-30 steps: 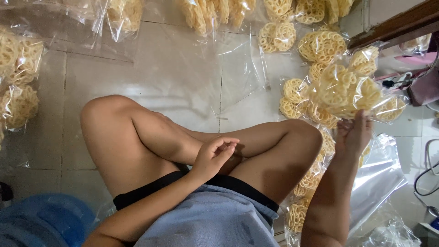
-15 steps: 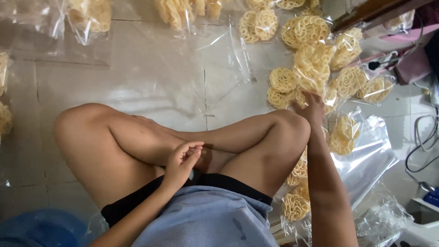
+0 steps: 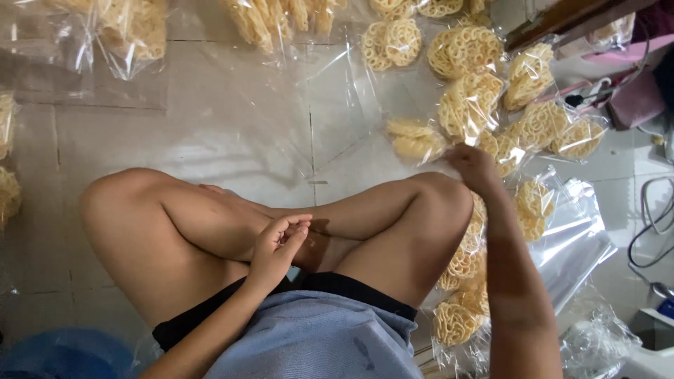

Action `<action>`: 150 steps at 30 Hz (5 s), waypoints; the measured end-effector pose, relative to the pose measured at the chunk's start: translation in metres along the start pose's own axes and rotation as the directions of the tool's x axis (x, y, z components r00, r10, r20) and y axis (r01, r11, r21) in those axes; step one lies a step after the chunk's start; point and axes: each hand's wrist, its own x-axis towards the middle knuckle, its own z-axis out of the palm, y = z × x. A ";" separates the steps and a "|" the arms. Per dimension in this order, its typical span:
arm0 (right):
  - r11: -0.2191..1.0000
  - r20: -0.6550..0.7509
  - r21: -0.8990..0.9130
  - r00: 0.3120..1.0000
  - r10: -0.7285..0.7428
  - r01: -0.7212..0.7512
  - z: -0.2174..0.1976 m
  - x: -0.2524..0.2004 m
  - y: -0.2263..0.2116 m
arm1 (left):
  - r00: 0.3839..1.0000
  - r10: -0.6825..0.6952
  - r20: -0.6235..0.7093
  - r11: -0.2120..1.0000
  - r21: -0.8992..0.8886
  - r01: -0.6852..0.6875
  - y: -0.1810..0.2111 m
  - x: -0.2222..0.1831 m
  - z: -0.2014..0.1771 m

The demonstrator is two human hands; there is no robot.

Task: Packaging crackers into individual plastic bags while sitting on the floor.

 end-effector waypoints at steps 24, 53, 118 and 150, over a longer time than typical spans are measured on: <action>0.330 0.165 0.938 0.972 -0.170 -0.101 0.068 -0.093 -0.275 | 0.948 0.076 0.309 0.873 -0.480 0.086 0.040 0.027 -0.036; 0.240 0.053 0.963 0.781 -0.622 0.125 0.035 -0.090 -0.232 | 0.620 -0.181 0.763 0.653 -0.378 0.656 0.027 0.045 -0.042; 0.436 0.232 0.855 0.959 0.164 -0.281 0.160 0.089 -0.334 | 0.925 -0.322 -0.202 0.767 -0.628 0.130 -0.033 0.329 -0.077; 0.827 -0.380 0.328 0.865 -0.327 0.457 0.251 0.196 -0.348 | 0.901 -0.401 -0.164 0.738 -0.641 0.211 0.021 0.291 -0.066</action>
